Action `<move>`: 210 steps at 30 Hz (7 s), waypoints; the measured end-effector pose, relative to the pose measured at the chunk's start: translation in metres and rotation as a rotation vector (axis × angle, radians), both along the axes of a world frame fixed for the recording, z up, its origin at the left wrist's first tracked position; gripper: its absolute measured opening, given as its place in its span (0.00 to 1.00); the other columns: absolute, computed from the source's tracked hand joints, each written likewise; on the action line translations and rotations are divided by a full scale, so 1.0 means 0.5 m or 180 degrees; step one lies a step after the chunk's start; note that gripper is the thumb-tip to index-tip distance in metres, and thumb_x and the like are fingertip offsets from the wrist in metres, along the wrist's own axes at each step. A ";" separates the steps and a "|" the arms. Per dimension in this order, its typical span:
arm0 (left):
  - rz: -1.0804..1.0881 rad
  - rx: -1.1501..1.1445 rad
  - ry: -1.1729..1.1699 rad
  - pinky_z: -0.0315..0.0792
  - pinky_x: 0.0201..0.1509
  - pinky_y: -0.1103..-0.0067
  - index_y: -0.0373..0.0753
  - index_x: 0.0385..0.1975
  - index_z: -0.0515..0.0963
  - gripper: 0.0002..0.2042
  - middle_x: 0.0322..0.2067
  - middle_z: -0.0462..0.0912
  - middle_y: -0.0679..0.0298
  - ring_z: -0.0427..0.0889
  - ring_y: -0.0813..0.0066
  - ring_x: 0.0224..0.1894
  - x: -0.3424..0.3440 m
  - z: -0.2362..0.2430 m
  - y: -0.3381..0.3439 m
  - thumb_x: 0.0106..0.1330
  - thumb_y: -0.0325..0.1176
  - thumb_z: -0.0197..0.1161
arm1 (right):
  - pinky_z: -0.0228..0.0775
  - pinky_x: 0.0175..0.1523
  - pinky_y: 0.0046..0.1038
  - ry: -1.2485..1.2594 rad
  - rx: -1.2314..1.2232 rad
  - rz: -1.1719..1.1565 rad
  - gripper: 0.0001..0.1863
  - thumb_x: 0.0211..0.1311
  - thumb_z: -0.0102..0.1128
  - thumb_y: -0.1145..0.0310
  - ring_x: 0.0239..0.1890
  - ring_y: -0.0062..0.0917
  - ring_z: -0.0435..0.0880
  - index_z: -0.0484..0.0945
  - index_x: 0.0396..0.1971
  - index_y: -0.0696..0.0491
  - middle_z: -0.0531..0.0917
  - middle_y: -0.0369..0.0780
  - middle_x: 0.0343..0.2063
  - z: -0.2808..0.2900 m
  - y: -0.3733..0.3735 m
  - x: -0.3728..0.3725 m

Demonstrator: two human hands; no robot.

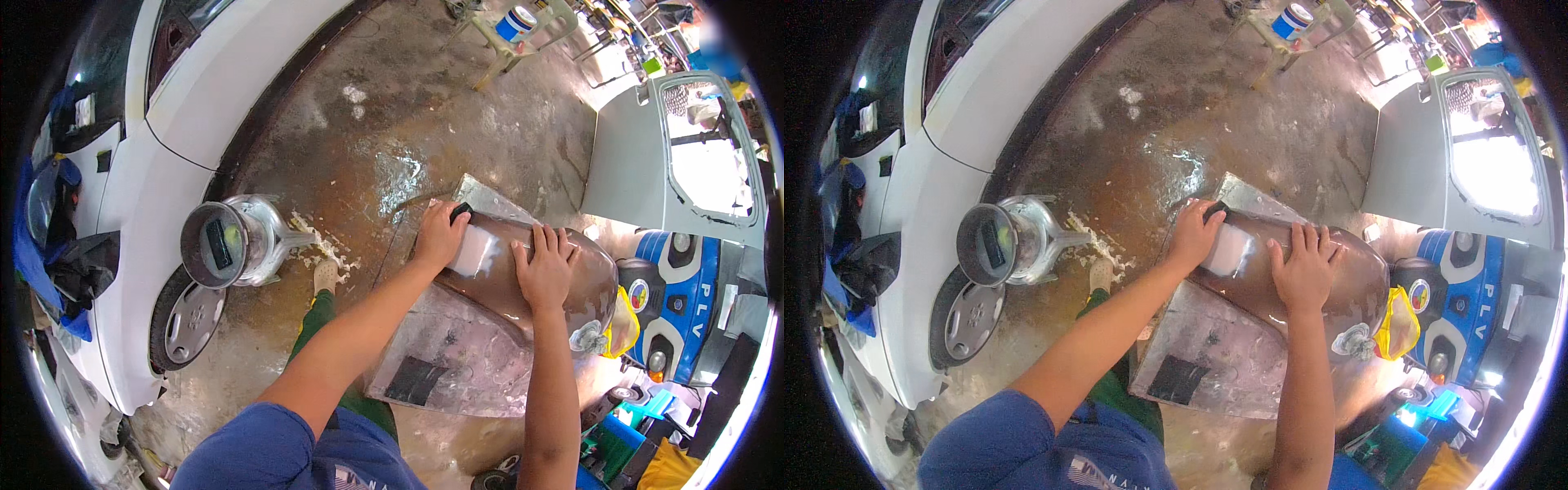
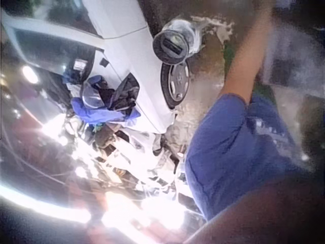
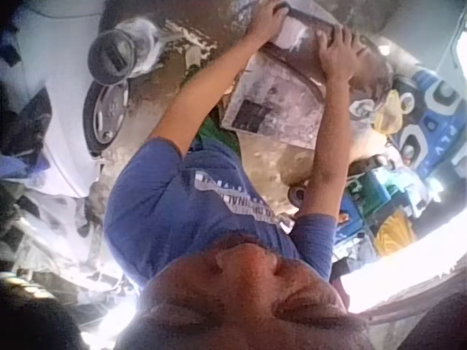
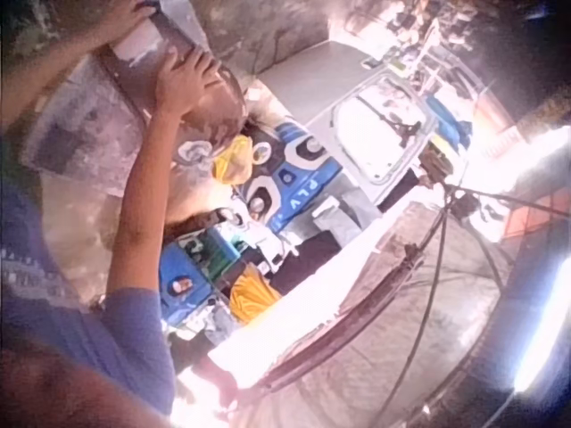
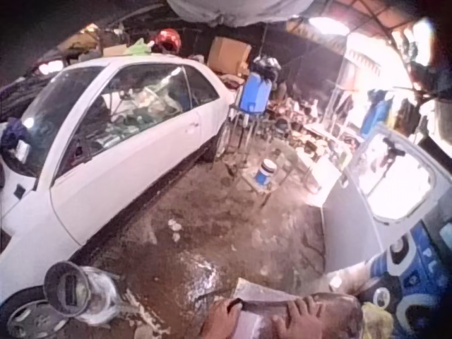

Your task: The person sands a brown car part, likely a fuel tank, using a sanding block. They repeatedly dip the block into a bucket of water and continue sanding the surface. The person also briefly handles a small black rectangular object before resuming the sanding task.

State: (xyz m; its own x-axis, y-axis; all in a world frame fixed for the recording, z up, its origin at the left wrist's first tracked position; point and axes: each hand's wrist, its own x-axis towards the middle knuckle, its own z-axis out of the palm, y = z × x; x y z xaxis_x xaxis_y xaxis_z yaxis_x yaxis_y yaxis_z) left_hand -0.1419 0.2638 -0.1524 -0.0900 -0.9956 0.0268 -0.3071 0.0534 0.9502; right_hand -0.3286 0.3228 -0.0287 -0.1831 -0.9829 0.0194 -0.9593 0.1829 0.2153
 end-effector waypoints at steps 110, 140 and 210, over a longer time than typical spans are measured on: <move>0.0115 0.0290 0.0289 0.66 0.64 0.57 0.33 0.50 0.79 0.17 0.51 0.79 0.48 0.74 0.47 0.58 -0.025 0.017 0.157 0.69 0.39 0.68 | 0.47 0.77 0.62 -0.0113 -0.0173 -0.0006 0.33 0.69 0.57 0.40 0.73 0.44 0.68 0.80 0.61 0.51 0.79 0.41 0.64 -0.009 0.029 -0.032; 0.0329 0.0110 -0.0288 0.70 0.60 0.59 0.32 0.48 0.81 0.15 0.49 0.85 0.49 0.79 0.44 0.51 -0.024 0.030 0.100 0.72 0.38 0.62 | 0.45 0.78 0.61 -0.0186 -0.0129 -0.0024 0.33 0.69 0.57 0.39 0.73 0.44 0.67 0.79 0.62 0.50 0.79 0.40 0.64 -0.005 0.019 -0.027; 0.0093 -0.0521 -0.0162 0.67 0.64 0.57 0.33 0.48 0.79 0.14 0.48 0.82 0.48 0.76 0.45 0.55 -0.039 0.032 0.108 0.72 0.37 0.62 | 0.45 0.78 0.61 -0.0178 -0.0124 0.0002 0.33 0.68 0.58 0.40 0.73 0.42 0.67 0.80 0.61 0.51 0.79 0.40 0.64 -0.002 0.027 -0.035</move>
